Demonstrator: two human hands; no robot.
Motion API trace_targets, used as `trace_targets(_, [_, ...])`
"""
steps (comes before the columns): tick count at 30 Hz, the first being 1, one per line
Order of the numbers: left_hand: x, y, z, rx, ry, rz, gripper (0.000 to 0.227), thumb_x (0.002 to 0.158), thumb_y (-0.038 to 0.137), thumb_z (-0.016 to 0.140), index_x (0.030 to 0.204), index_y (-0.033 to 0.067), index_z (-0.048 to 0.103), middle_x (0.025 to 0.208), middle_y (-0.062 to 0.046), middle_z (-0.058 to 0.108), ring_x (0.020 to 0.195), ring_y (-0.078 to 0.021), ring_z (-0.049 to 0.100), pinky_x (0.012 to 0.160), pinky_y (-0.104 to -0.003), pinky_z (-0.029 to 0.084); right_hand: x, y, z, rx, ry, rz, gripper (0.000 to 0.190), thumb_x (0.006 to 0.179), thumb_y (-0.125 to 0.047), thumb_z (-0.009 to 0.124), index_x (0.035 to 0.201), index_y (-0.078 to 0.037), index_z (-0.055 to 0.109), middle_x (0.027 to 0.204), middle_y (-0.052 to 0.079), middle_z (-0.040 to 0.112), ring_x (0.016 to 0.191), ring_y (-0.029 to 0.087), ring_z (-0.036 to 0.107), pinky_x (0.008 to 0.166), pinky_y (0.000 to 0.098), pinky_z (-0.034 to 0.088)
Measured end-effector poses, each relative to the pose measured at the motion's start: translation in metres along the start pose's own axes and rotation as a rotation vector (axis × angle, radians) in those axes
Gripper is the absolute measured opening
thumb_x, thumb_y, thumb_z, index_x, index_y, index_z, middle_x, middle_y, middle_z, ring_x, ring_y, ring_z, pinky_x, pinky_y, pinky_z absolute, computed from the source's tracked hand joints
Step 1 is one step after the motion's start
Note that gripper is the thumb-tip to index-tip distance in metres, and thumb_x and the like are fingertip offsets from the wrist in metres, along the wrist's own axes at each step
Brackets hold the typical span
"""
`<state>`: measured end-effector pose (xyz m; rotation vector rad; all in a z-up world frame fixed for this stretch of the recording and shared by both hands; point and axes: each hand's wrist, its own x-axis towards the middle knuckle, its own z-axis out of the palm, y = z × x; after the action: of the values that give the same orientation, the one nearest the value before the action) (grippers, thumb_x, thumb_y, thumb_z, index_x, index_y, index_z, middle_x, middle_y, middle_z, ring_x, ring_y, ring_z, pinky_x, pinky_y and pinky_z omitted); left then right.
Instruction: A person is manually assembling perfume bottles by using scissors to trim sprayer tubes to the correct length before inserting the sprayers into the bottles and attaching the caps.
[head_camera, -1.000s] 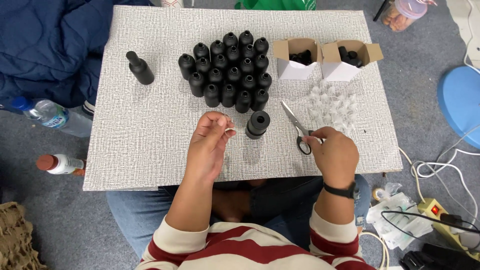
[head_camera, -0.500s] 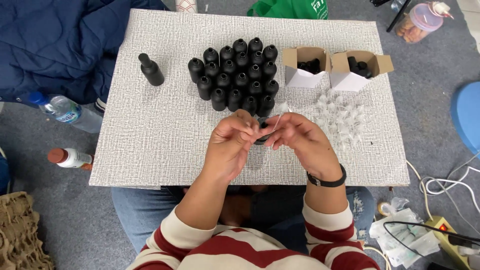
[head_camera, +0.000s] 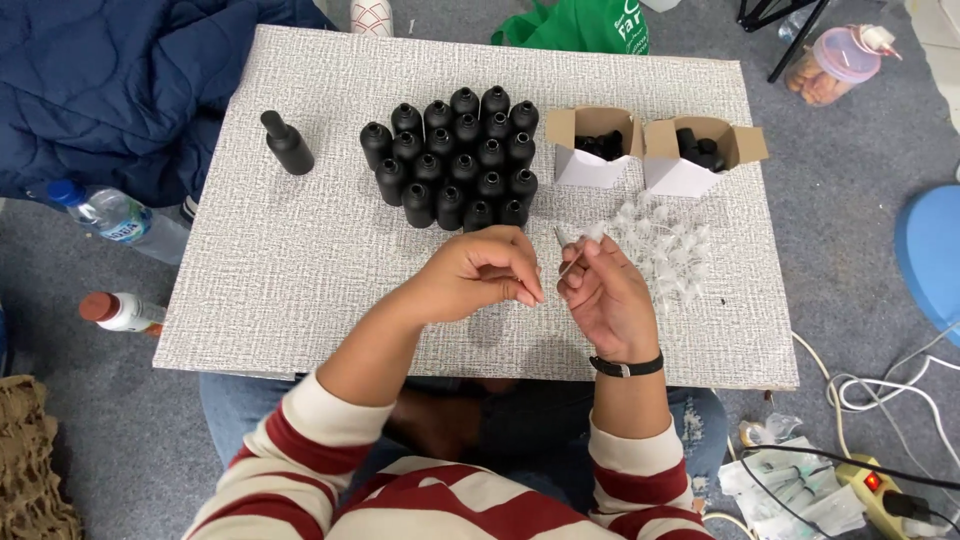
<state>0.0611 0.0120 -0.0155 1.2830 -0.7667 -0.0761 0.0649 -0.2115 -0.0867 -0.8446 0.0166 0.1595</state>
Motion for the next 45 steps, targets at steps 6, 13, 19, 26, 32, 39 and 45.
trace_targets(6, [0.031, 0.006, -0.039, 0.552, -0.012, 0.048, 0.045, 0.079, 0.009, 0.083, 0.121, 0.0026, 0.068, 0.101, -0.018, 0.068, 0.109, -0.0395, 0.064, 0.104, -0.055, 0.046, -0.005, -0.02, 0.008, 0.003, 0.182, -0.234, 0.006, 0.101, -0.011, 0.063, 0.101, -0.009, 0.058, 0.094, 0.01, 0.072, 0.072, 0.016, 0.07, 0.068, 0.0263, 0.06])
trace_targets(13, [0.05, -0.063, -0.063, 1.275, -0.08, -0.247, 0.047, 0.078, 0.027, 0.087, 0.12, 0.014, 0.071, 0.118, -0.007, 0.062, 0.12, -0.0282, 0.045, 0.105, -0.044, 0.031, -0.012, -0.029, 0.019, -0.152, 0.3, -0.454, 0.011, 0.102, -0.008, 0.061, 0.109, -0.008, 0.052, 0.101, 0.01, 0.071, 0.085, 0.016, 0.075, 0.083, 0.0288, 0.067])
trace_targets(19, [0.057, -0.081, -0.06, 1.506, -0.095, -0.202, 0.059, 0.058, 0.036, 0.096, 0.108, 0.0138, 0.077, 0.107, -0.006, 0.061, 0.11, -0.025, 0.042, 0.097, -0.042, 0.025, -0.017, -0.032, 0.026, -0.261, 0.276, -0.559, 0.032, 0.103, -0.004, 0.06, 0.131, -0.009, 0.045, 0.102, 0.013, 0.067, 0.088, 0.019, 0.075, 0.088, 0.0326, 0.068])
trace_targets(26, [0.055, -0.088, -0.061, 1.529, -0.131, -0.174, 0.056, 0.053, 0.036, 0.098, 0.1, 0.0136, 0.075, 0.108, -0.006, 0.056, 0.108, -0.0255, 0.04, 0.098, -0.042, 0.024, -0.019, -0.032, 0.029, -0.329, 0.273, -0.599, 0.027, 0.104, -0.003, 0.056, 0.13, -0.009, 0.048, 0.103, 0.014, 0.066, 0.089, 0.019, 0.074, 0.09, 0.0329, 0.067])
trace_targets(32, [0.056, -0.083, -0.06, 1.469, -0.106, -0.124, 0.052, 0.056, 0.035, 0.097, 0.098, 0.0148, 0.074, 0.107, -0.004, 0.055, 0.109, -0.0246, 0.042, 0.097, -0.042, 0.024, -0.021, -0.034, 0.03, -0.318, 0.273, -0.615, 0.026, 0.103, -0.003, 0.058, 0.128, -0.008, 0.051, 0.103, 0.015, 0.066, 0.09, 0.02, 0.075, 0.09, 0.0337, 0.067])
trace_targets(39, [0.066, -0.034, -0.058, 1.052, 0.065, -0.117, 0.057, 0.061, 0.026, 0.095, 0.109, 0.0191, 0.063, 0.108, -0.001, 0.068, 0.117, -0.0233, 0.053, 0.099, -0.041, 0.024, -0.026, -0.041, 0.022, -0.283, 0.311, -0.718, 0.034, 0.105, -0.001, 0.055, 0.136, -0.011, 0.046, 0.108, 0.017, 0.066, 0.094, 0.022, 0.075, 0.094, 0.0353, 0.068])
trace_targets(45, [0.048, 0.013, -0.048, 0.211, 0.267, -0.068, 0.058, 0.076, 0.005, 0.09, 0.12, 0.0099, 0.053, 0.103, -0.012, 0.075, 0.091, -0.0226, 0.07, 0.084, -0.036, 0.05, -0.032, -0.043, 0.023, -0.335, 0.333, -0.747, 0.029, 0.106, -0.004, 0.056, 0.134, -0.009, 0.049, 0.111, 0.017, 0.067, 0.1, 0.021, 0.074, 0.097, 0.0353, 0.067])
